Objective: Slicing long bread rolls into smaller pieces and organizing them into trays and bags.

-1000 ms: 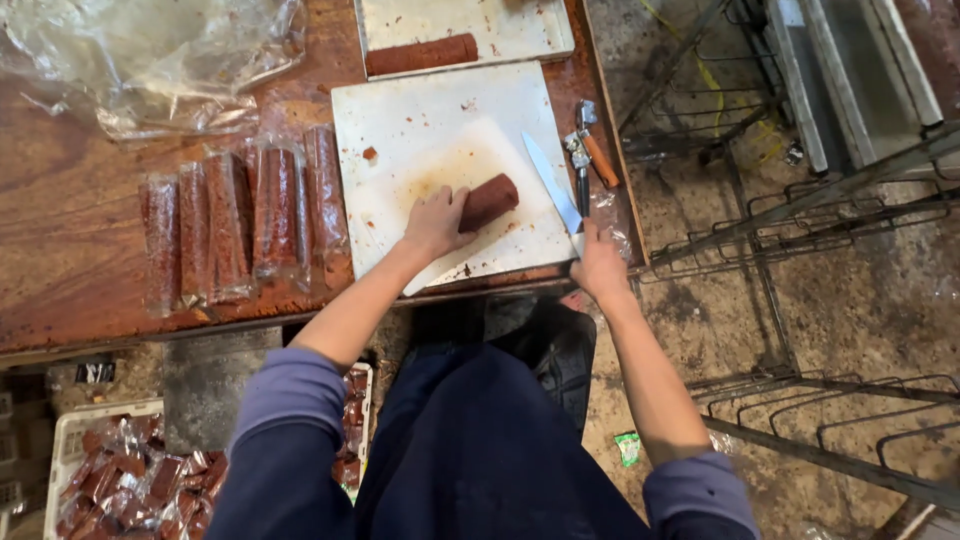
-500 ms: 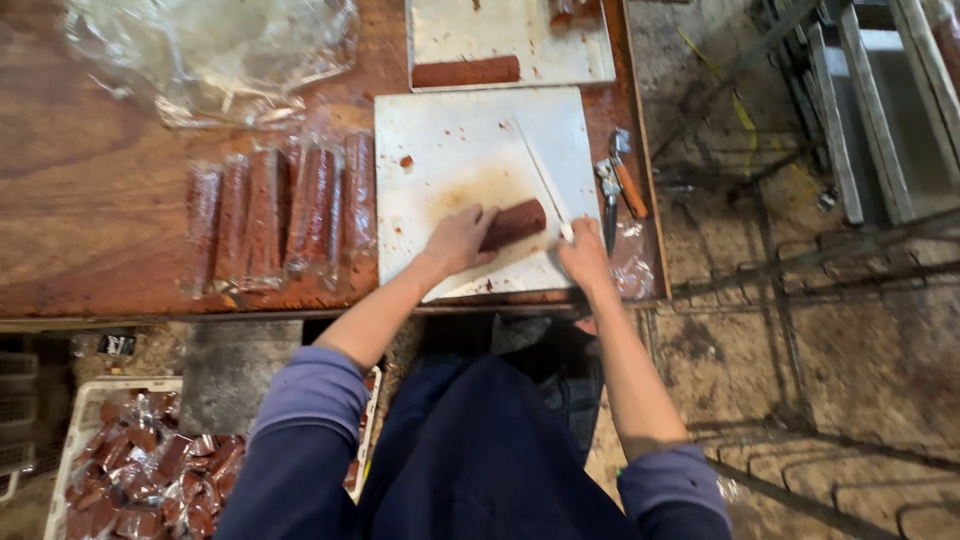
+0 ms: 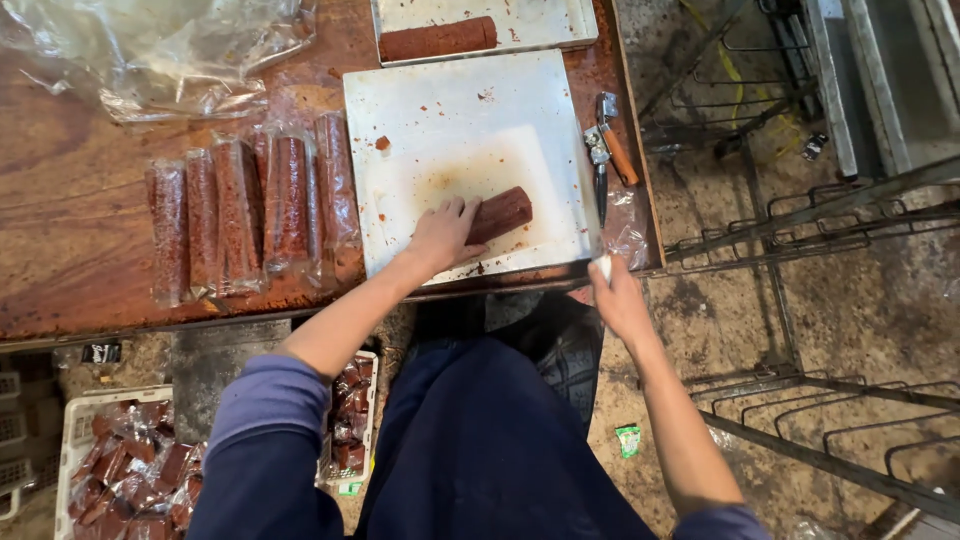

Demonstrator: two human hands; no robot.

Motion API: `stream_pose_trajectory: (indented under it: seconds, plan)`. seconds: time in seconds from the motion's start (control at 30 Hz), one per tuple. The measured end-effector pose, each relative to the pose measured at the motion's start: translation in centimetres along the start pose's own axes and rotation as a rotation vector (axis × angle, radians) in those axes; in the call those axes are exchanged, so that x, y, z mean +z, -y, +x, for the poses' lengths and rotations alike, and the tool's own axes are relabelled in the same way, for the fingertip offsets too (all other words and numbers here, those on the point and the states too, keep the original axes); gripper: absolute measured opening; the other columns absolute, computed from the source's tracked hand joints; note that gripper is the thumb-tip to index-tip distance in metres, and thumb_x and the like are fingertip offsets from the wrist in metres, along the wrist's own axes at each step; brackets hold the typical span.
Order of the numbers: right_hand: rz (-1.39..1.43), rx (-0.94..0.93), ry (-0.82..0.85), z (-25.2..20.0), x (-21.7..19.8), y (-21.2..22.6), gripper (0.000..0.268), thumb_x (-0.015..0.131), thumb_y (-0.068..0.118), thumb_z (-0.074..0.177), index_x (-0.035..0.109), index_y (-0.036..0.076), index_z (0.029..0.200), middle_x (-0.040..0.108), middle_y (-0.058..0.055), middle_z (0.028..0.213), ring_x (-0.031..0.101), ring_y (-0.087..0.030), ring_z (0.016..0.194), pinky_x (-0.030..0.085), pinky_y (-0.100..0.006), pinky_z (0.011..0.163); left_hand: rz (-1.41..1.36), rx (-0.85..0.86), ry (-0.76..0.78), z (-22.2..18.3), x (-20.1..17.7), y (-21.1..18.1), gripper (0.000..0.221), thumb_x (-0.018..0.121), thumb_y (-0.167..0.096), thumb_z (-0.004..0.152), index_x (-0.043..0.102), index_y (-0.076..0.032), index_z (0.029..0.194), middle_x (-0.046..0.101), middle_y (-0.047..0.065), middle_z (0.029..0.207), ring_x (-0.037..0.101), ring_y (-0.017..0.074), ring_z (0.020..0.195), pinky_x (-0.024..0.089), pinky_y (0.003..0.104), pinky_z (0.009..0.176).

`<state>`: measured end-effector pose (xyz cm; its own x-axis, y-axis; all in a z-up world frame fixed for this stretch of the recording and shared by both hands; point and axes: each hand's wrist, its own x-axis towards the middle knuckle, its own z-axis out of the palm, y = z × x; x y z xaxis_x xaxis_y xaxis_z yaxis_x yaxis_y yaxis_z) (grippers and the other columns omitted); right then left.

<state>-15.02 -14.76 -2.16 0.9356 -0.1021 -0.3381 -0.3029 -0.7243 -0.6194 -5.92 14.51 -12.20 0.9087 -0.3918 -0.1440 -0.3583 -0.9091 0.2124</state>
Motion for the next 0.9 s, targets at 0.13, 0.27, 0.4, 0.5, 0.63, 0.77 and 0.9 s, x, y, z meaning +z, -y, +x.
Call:
stream_pose_trajectory:
  seconds: [0.13,0.27,0.4,0.5,0.63,0.77,0.9]
  plan:
    - [-0.087,0.017,0.03,-3.2,0.1,2.6,0.05,0.043,0.048,0.105,0.054,0.005,0.127,0.067,-0.042,0.1,0.062,-0.057,0.112,0.046,-0.065,0.095,-0.236,0.099,-0.104,0.3,-3.7,-2.9,0.093,0.07,-0.052,0.092,0.021,-0.016,0.163,0.053,0.015,0.139,0.054,0.0367,0.131,0.051,0.054,0.098]
    - [-0.188,-0.035,0.018,-3.1,4.2,2.0,0.043,0.042,0.049,0.105,0.051,0.012,0.124,0.069,-0.039,0.09,0.067,-0.057,0.102,0.051,-0.064,0.09,-0.239,0.131,-0.166,3.1,0.4,-2.8,0.082,0.065,-0.036,0.098,0.019,-0.018,0.163,0.053,0.014,0.14,0.05,0.0341,0.134,0.05,0.052,0.102]
    - [-0.308,-0.09,0.036,-1.8,6.7,-1.1,0.04,0.039,0.053,0.105,0.049,0.02,0.124,0.07,-0.032,0.085,0.07,-0.054,0.096,0.054,-0.06,0.087,-0.308,0.188,-0.318,3.1,1.0,-2.5,0.078,0.07,-0.032,0.094,0.03,-0.021,0.159,0.059,0.006,0.13,0.052,0.0317,0.129,0.052,0.049,0.095]
    - [-0.341,-0.097,0.049,-2.2,6.7,-1.0,0.039,0.038,0.053,0.105,0.048,0.023,0.128,0.07,-0.03,0.083,0.07,-0.054,0.093,0.054,-0.06,0.085,-0.308,0.221,-0.383,2.6,1.2,-2.3,0.079,0.069,-0.029,0.093,0.028,-0.03,0.161,0.061,0.001,0.124,0.054,0.0284,0.127,0.053,0.046,0.093]
    - [-0.351,-0.135,0.015,-2.6,6.4,-0.5,0.034,0.04,0.048,0.106,0.049,0.019,0.122,0.069,-0.031,0.077,0.072,-0.052,0.086,0.055,-0.061,0.08,-0.244,0.265,-0.482,2.7,1.3,-2.5,0.074,0.07,-0.026,0.094,0.034,-0.032,0.158,0.062,0.001,0.114,0.057,0.0274,0.122,0.055,0.043,0.088]
    - [-0.361,-0.109,0.046,-2.6,6.7,-0.8,0.036,0.038,0.05,0.105,0.048,0.02,0.123,0.072,-0.029,0.081,0.072,-0.052,0.089,0.055,-0.062,0.082,-0.167,0.24,-0.45,3.4,2.6,-2.5,0.079,0.069,-0.032,0.095,0.025,-0.04,0.16,0.059,-0.002,0.126,0.058,0.0269,0.123,0.057,0.044,0.086]
    - [-0.407,-0.065,0.089,-3.5,6.3,0.1,0.039,0.035,0.052,0.105,0.049,0.017,0.118,0.072,-0.03,0.083,0.071,-0.053,0.089,0.055,-0.062,0.083,-0.134,0.203,-0.398,3.1,2.0,-2.7,0.078,0.066,-0.032,0.098,0.021,-0.044,0.161,0.057,-0.004,0.129,0.058,0.0238,0.124,0.057,0.043,0.088]
